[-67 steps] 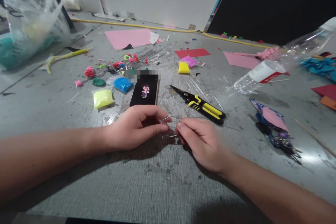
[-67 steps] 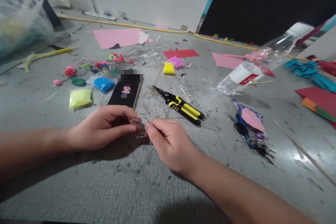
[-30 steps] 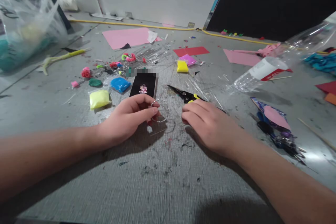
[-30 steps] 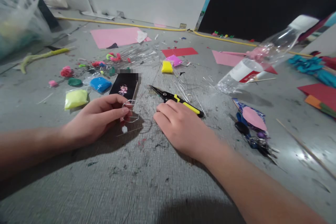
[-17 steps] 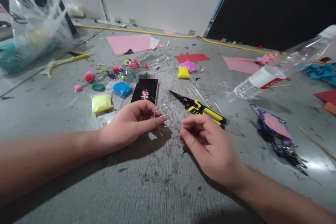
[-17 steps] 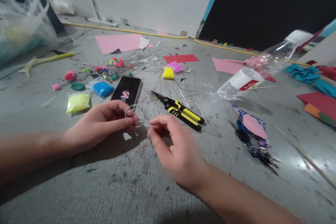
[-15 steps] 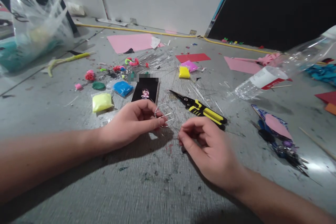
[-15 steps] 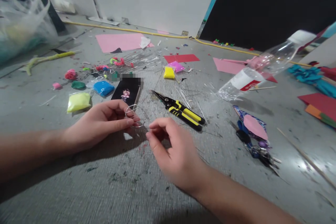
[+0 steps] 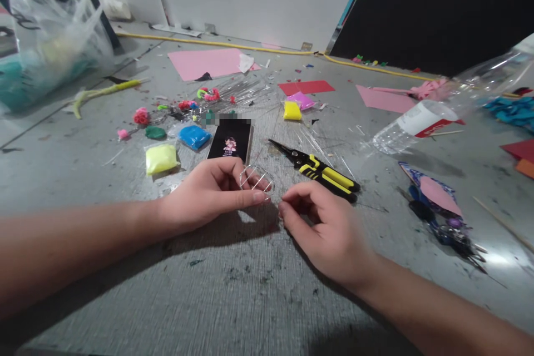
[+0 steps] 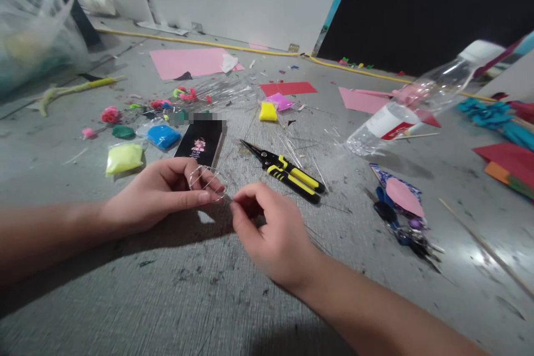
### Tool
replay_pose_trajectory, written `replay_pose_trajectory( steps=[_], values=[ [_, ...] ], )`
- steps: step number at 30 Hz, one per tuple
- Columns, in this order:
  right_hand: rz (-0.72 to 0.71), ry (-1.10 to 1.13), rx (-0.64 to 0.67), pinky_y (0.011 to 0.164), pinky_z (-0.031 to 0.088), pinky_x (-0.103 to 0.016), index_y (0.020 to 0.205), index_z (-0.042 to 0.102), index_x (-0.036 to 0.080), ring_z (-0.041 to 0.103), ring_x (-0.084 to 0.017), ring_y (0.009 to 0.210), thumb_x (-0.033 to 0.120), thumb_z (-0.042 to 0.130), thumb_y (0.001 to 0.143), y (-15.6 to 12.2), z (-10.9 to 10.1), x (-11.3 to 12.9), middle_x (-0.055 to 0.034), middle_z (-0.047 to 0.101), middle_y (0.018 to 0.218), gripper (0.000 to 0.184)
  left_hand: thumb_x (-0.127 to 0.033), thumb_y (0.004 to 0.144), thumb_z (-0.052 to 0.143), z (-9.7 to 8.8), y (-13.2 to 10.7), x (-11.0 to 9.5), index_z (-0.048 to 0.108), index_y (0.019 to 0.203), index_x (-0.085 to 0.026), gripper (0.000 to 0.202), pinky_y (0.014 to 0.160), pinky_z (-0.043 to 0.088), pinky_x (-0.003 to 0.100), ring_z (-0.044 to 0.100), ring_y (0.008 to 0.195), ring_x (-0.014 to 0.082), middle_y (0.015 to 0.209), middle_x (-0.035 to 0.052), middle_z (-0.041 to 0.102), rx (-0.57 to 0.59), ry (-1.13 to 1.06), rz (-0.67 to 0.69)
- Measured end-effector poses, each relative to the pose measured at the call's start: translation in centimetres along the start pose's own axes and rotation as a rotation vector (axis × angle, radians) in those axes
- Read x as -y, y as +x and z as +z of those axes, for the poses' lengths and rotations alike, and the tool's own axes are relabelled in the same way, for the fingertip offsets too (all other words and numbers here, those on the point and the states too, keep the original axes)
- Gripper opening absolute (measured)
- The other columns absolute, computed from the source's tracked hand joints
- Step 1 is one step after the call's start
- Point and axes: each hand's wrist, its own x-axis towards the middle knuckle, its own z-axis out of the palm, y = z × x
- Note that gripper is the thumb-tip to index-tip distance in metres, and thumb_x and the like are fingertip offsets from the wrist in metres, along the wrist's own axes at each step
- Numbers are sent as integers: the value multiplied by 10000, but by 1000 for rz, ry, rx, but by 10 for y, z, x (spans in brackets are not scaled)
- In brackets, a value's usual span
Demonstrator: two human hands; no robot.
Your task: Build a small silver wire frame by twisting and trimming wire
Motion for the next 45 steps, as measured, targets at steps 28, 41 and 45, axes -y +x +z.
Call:
replay_pose_trajectory(
  steps=[28,41,45],
  values=[
    [-35,-54,-72,573,550,-250,973,643,171,670,-128,638,205,597,913,3,8,-4,-20,711,765,82,-190,913,676,2,1,3,712,981,-145,89,664,597,209,751,795,139,872,44,797,-10,106,-14],
    [-58,-29,-16,631,528,-289,1001,682,191,662,-136,706,267,627,958,4,6,-7,-19,733,844,103,-160,895,685,3,1,2,726,849,-143,64,613,598,199,733,714,128,795,29,767,-64,-4,-84],
    [-85,-21,38,591,486,-274,922,678,195,618,-126,660,280,640,958,6,6,-6,3,683,758,101,-162,898,686,2,2,2,737,853,-147,70,602,592,190,716,663,109,789,26,772,-55,5,-79]
  ],
)
